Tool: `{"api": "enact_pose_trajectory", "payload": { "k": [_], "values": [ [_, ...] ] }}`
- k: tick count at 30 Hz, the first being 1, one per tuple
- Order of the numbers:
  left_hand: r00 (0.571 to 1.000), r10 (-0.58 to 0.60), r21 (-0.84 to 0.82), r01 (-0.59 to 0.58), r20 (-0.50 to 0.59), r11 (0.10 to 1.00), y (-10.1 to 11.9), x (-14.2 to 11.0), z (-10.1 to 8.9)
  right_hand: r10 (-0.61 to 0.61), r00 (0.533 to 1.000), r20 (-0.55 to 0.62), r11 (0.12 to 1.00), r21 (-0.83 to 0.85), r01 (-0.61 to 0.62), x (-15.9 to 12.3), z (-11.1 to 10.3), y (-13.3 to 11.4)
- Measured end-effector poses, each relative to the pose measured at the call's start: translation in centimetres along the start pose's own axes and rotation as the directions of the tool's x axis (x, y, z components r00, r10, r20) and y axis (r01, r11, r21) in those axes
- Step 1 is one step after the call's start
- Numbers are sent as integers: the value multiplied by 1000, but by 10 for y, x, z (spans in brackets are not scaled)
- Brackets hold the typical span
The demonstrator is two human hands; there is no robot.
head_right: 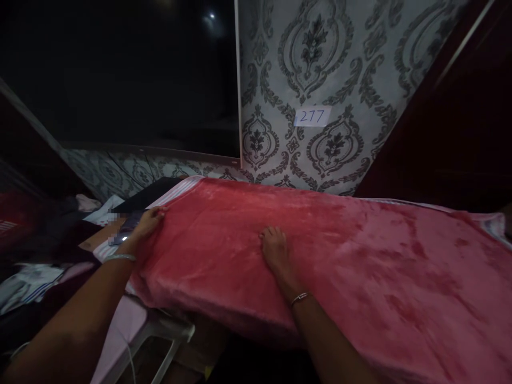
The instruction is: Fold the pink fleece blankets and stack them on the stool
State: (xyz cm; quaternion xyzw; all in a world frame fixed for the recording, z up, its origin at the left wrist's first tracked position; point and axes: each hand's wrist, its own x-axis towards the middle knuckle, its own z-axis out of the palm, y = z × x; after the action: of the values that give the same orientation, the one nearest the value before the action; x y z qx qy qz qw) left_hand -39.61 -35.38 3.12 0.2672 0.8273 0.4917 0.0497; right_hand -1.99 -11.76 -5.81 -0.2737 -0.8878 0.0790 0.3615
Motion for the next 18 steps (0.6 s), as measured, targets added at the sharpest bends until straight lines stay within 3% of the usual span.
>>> {"api": "enact_pose_trajectory", "payload": {
  "k": [7,14,18],
  "values": [
    [996,26,-42,-22,87,999,12,-3,-18,59,988,-144,988,148,-37,-1,0,-1],
    [984,31,-57,-21,175,998,25,-7,-36,68,980,-186,980,195,-31,-1,-1,1],
    [978,85,54,-97,189,994,27,-3,-45,82,981,-177,975,219,-41,-2,-1,0]
  ]
}}
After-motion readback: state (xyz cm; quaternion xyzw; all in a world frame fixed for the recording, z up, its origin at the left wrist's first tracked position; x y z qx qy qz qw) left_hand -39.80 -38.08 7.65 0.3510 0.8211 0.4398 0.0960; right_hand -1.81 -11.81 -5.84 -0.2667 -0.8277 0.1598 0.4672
